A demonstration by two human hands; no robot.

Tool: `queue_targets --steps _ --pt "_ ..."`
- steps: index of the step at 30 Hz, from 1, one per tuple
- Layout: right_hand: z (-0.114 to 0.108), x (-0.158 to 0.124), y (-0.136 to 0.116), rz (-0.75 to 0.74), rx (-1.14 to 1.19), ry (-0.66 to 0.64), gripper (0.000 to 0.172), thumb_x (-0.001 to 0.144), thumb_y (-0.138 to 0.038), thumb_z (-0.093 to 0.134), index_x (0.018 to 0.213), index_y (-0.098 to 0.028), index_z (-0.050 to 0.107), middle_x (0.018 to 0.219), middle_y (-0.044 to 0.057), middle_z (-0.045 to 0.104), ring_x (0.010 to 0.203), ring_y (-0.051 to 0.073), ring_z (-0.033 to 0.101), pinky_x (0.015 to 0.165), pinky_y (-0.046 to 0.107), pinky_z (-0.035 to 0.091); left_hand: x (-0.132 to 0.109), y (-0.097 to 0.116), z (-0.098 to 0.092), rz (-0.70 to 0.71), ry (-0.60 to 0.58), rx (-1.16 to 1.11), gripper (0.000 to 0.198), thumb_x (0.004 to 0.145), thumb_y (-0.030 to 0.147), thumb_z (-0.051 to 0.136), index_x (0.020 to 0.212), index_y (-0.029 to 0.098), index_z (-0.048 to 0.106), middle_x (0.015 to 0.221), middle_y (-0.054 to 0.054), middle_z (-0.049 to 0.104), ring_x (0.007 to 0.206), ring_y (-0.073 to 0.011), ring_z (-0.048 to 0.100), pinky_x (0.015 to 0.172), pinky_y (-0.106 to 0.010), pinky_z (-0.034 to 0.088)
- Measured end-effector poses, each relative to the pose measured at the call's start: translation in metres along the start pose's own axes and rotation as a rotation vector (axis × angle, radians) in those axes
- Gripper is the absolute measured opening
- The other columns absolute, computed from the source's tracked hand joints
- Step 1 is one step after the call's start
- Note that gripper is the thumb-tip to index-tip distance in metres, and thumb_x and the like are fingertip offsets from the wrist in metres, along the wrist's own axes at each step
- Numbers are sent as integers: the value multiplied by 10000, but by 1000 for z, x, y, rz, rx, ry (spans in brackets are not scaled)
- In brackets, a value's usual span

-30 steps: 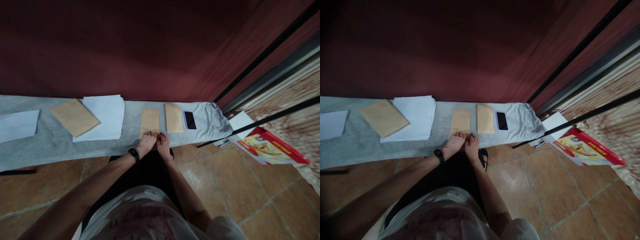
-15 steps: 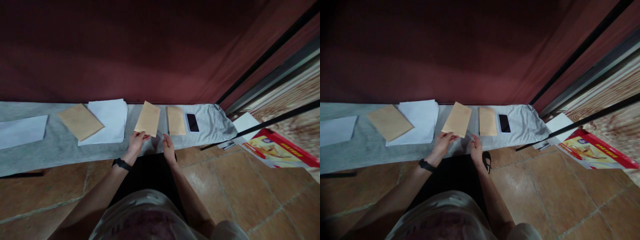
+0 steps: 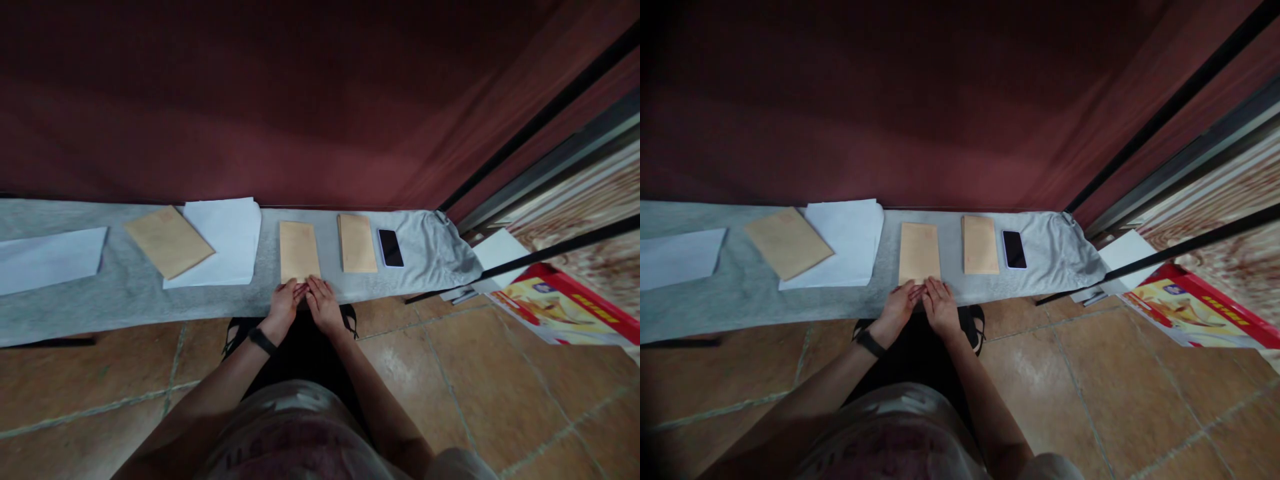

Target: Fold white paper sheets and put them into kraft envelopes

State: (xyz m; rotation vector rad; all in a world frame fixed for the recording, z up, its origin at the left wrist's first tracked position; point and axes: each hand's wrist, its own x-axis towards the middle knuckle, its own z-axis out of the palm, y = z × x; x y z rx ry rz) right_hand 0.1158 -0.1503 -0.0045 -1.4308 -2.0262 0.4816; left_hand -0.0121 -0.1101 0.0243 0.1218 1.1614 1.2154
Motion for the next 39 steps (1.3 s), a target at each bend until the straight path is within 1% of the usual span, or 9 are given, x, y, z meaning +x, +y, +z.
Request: queue_targets --steps 3,5,8,11,14,18,24,31,39 --pt "5 -2 3 -5 -111 -39 488 1065 -318 369 1516 -148 446 1551 119 473 1469 218 399 1234 442 304 -6 -1 -14 -2 -41 45 75 833 117 639 766 141 615 769 -95 747 766 -184 751 852 -342 608" --pt "7 -4 3 -5 -148 -51 485 1063 -316 379 1513 -149 450 1559 114 461 1477 217 385 1236 439 301 -10 -4 -26 82 -88 170 57 842 194 648 823 140 650 815 -97 754 803 -199 750 856 -369 610" --pt "6 -4 3 -10 -149 -67 480 1064 -303 359 1495 -125 472 1561 114 457 1484 218 371 1247 440 275 -15 -9 -40 434 -157 545 202 893 325 590 953 161 692 953 -102 763 930 -229 739 950 -442 578" --pt "4 -3 1 -2 -128 -70 484 1068 -287 311 1487 -113 479 1558 108 463 1484 212 369 1255 442 251 -12 -12 -46 836 -276 1052 377 957 389 499 1208 163 667 1329 -144 666 1298 -271 584 1167 -504 396" --pt "2 0 1 -3 -124 -71 490 1065 -254 272 1504 -139 457 1561 87 465 1483 191 368 1255 435 246 -5 -12 -48 1011 -344 1473 536 1016 426 381 1419 104 528 1543 -178 471 1481 -281 367 1238 -519 269" --pt "2 2 3 -26 -171 -89 488 1061 -263 300 1523 -172 433 1569 73 456 1489 189 356 1253 433 245 2 -8 -54 1110 -371 1757 608 1048 441 262 1516 80 404 1601 -170 379 1525 -253 271 1249 -479 253" --pt "7 0 8 -17 -294 -82 504 1059 -319 392 1544 -180 397 1589 77 417 1499 220 341 1258 450 219 3 -4 -62 1210 -379 1911 721 1013 549 343 1540 57 357 1626 -193 311 1539 -279 219 1253 -470 229" --pt "-1 -1 9 20 -272 -65 484 1073 -325 354 1525 -168 430 1573 94 437 1486 220 369 1253 462 236 6 -2 -67 1230 -396 1866 718 984 537 445 1537 84 377 1624 -206 303 1534 -311 222 1244 -504 237" --pt "-5 30 18 -104 -203 -225 502 1074 -409 359 1542 -235 401 1588 55 411 1493 195 357 1266 439 220 7 -4 -65 1191 -397 1786 661 964 455 508 1516 100 426 1613 -212 320 1523 -335 249 1234 -542 252"
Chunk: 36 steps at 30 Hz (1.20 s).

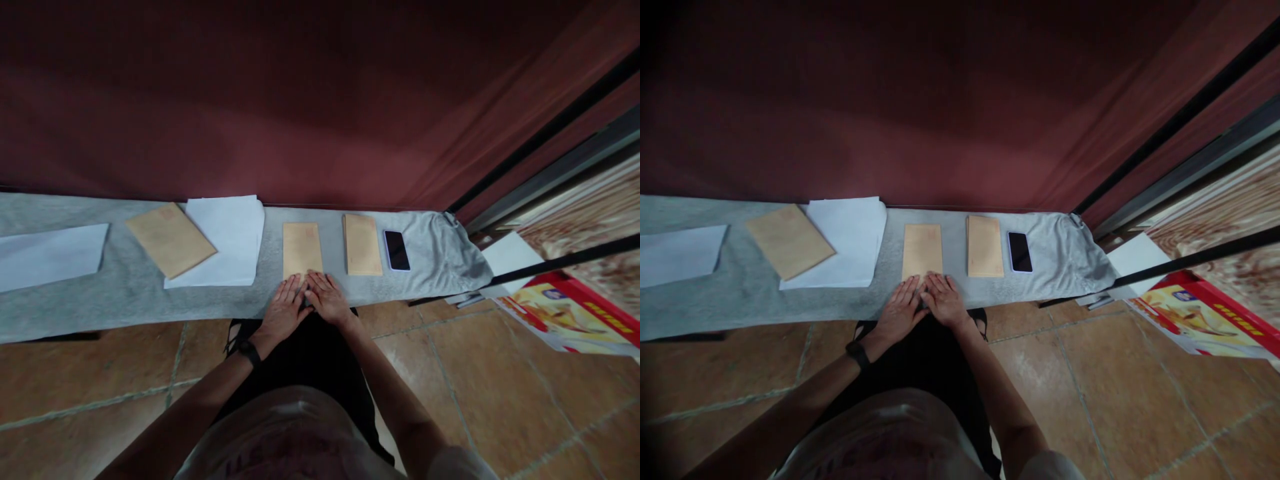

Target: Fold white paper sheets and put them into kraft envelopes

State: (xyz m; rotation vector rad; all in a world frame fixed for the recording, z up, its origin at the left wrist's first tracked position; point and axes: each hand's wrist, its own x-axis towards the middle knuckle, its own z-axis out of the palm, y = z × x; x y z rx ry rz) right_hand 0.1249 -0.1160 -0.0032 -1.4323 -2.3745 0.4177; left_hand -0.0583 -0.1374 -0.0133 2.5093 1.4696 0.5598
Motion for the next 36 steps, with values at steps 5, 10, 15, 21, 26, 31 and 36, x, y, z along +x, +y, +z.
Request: queue_targets --steps 5,10,15,21,26,31,36 --pt "1 35 16 -37 -52 -51 528 1078 -426 327 1571 -235 332 1642 46 293 1531 203 265 1271 465 182 1 2 -3 9 -17 40 662 960 476 514 1486 78 463 1607 -226 328 1520 -342 259 1235 -529 251" --pt "2 73 31 -6 -76 -39 529 1070 -396 337 1564 -208 353 1642 60 293 1538 219 245 1272 474 174 1 3 -4 8 -17 81 664 973 481 500 1518 109 426 1617 -206 323 1526 -328 248 1239 -509 249" --pt "2 105 45 23 -115 -18 545 1066 -397 346 1583 -229 306 1657 56 247 1543 209 230 1272 480 153 0 2 -3 2 -20 93 656 973 476 507 1517 119 429 1619 -201 319 1525 -326 250 1237 -507 252" --pt "1 131 57 61 -139 -24 566 1071 -400 324 1599 -211 250 1662 82 238 1551 198 202 1269 484 127 1 2 -5 5 -26 78 686 966 509 515 1532 135 408 1621 -195 316 1522 -323 260 1234 -506 264" --pt "1 138 59 79 -145 -23 578 1073 -420 284 1601 -190 242 1661 92 238 1551 216 201 1265 504 115 1 3 -6 -4 -24 31 693 957 500 537 1540 155 398 1622 -184 317 1519 -332 265 1231 -525 266" --pt "-2 131 57 20 -146 -80 594 1071 -438 268 1599 -163 256 1663 81 239 1550 229 206 1274 484 88 0 2 -6 -1 -45 50 668 947 481 571 1530 191 425 1641 -170 274 1529 -327 235 1238 -508 249" --pt "-2 121 51 15 -117 -128 597 1072 -464 222 1605 -198 237 1669 49 226 1554 219 188 1276 485 84 -1 3 -7 -16 -58 45 639 948 468 577 1521 217 444 1643 -157 271 1531 -322 233 1241 -513 233"
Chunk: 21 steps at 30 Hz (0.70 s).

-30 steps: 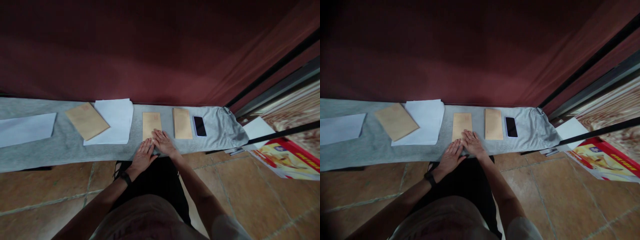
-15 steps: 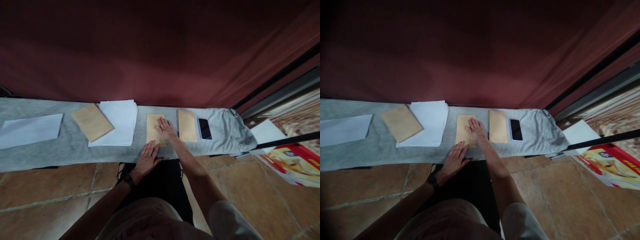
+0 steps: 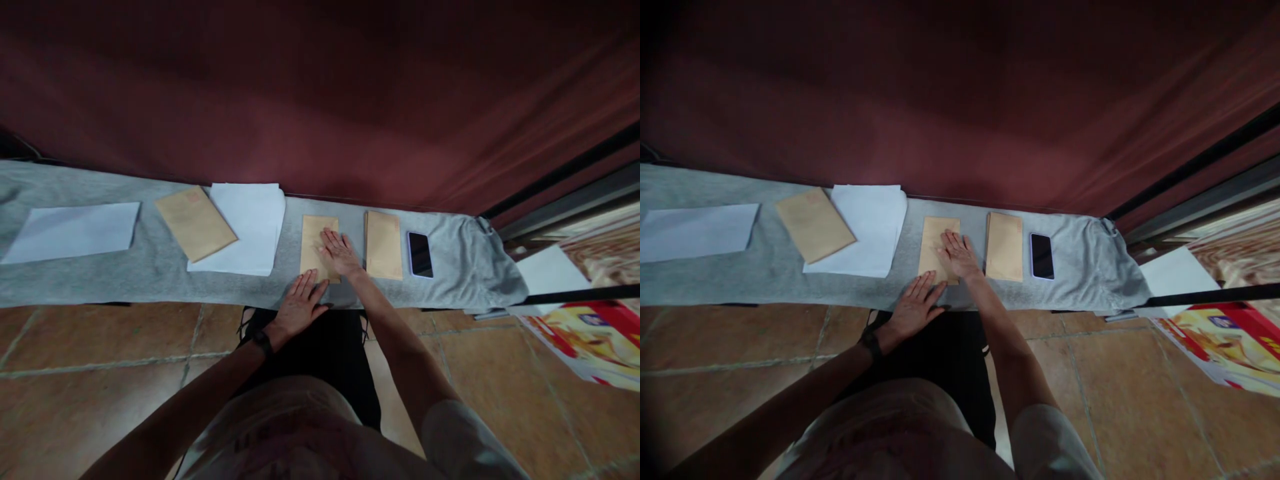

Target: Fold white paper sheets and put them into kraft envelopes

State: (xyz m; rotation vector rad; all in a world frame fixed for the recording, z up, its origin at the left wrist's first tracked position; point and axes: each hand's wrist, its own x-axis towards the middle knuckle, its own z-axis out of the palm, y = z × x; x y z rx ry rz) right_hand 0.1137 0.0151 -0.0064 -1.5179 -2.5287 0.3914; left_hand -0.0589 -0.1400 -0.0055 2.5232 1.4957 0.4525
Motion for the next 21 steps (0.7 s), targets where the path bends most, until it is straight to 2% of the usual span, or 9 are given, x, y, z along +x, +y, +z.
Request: queue_targets --steps 6,12,18,21 --pt "5 -17 -12 4 30 -14 580 1071 -463 243 1603 -230 252 1666 31 247 1555 234 185 1274 516 83 0 2 0 -20 -17 -13 627 955 469 561 1516 211 450 1651 -161 257 1539 -331 201 1235 -524 239" --pt "5 -38 -27 2 55 -6 561 1073 -415 276 1588 -195 300 1661 65 260 1553 248 195 1271 521 83 0 3 1 -23 -10 -43 612 959 452 557 1507 198 458 1656 -156 255 1543 -323 194 1244 -518 223" --pt "9 -72 -44 -45 75 24 581 1075 -446 280 1594 -184 278 1656 90 264 1549 243 210 1267 524 108 -2 0 5 -2 -13 -40 578 968 459 535 1429 111 536 1622 -208 316 1539 -337 200 1252 -520 203" --pt "12 -90 -51 -41 83 40 587 1074 -455 279 1593 -180 283 1652 90 276 1545 231 226 1274 494 102 -2 -1 6 5 -15 -47 603 959 442 550 1447 90 508 1615 -211 330 1535 -334 217 1252 -525 211"
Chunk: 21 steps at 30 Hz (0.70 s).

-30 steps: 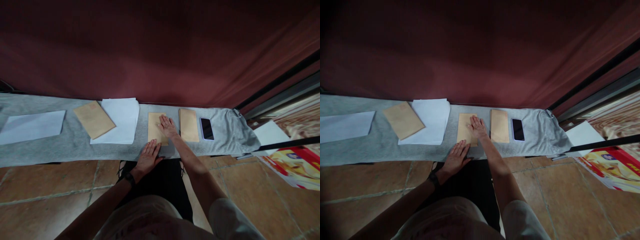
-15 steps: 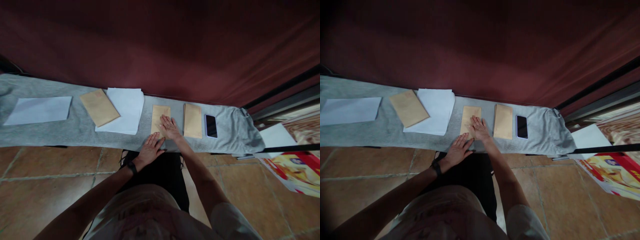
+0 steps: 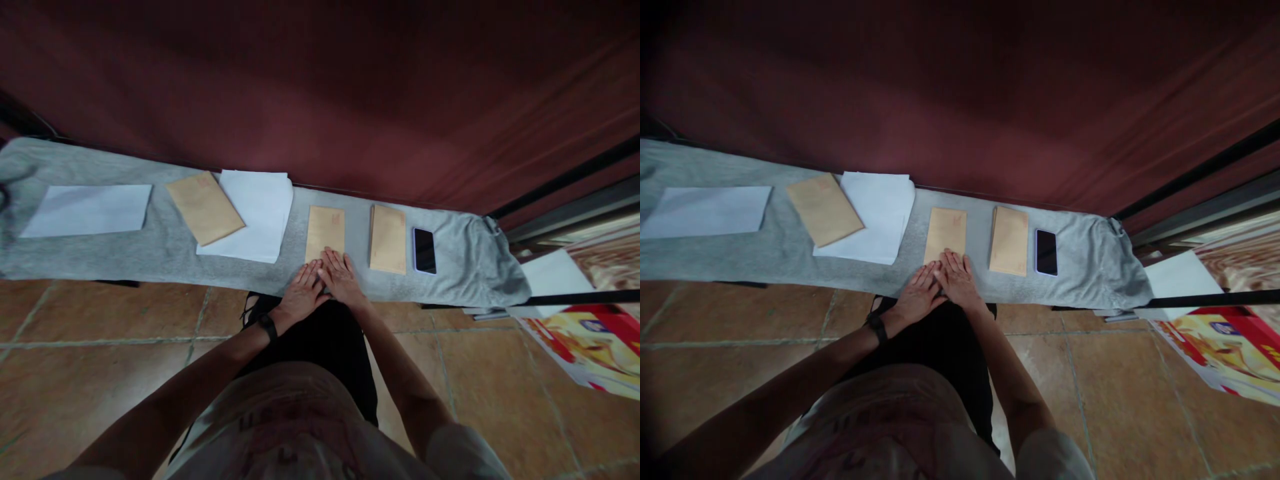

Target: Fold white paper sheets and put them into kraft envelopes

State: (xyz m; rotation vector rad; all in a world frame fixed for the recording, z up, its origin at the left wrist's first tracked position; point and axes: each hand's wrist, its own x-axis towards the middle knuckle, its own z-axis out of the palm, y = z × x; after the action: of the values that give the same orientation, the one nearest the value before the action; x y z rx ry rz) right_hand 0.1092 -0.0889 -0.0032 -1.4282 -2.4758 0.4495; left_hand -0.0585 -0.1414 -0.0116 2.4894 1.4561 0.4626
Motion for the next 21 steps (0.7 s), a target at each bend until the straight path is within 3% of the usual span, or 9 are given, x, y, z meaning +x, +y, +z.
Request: queue_targets --steps 9,14,21 --pt "11 -40 -10 30 -67 146 597 1071 -433 338 1570 -106 317 1615 141 358 1531 242 263 1272 497 114 1 4 -6 16 -5 157 565 997 313 426 1522 104 411 1629 -178 319 1532 -287 242 1258 -477 215" --pt "10 -49 -13 58 -104 170 554 1066 -378 374 1565 -140 339 1600 126 393 1512 242 305 1263 502 143 5 5 -10 -16 1 145 559 999 254 335 1523 67 392 1612 -170 360 1525 -248 269 1260 -447 225" --pt "16 -49 -14 67 -122 215 511 1050 -321 417 1508 -95 433 1542 147 481 1476 262 368 1249 496 203 51 0 -7 -42 -18 98 552 1034 306 268 1523 92 405 1620 -133 358 1535 -234 243 1258 -442 217"
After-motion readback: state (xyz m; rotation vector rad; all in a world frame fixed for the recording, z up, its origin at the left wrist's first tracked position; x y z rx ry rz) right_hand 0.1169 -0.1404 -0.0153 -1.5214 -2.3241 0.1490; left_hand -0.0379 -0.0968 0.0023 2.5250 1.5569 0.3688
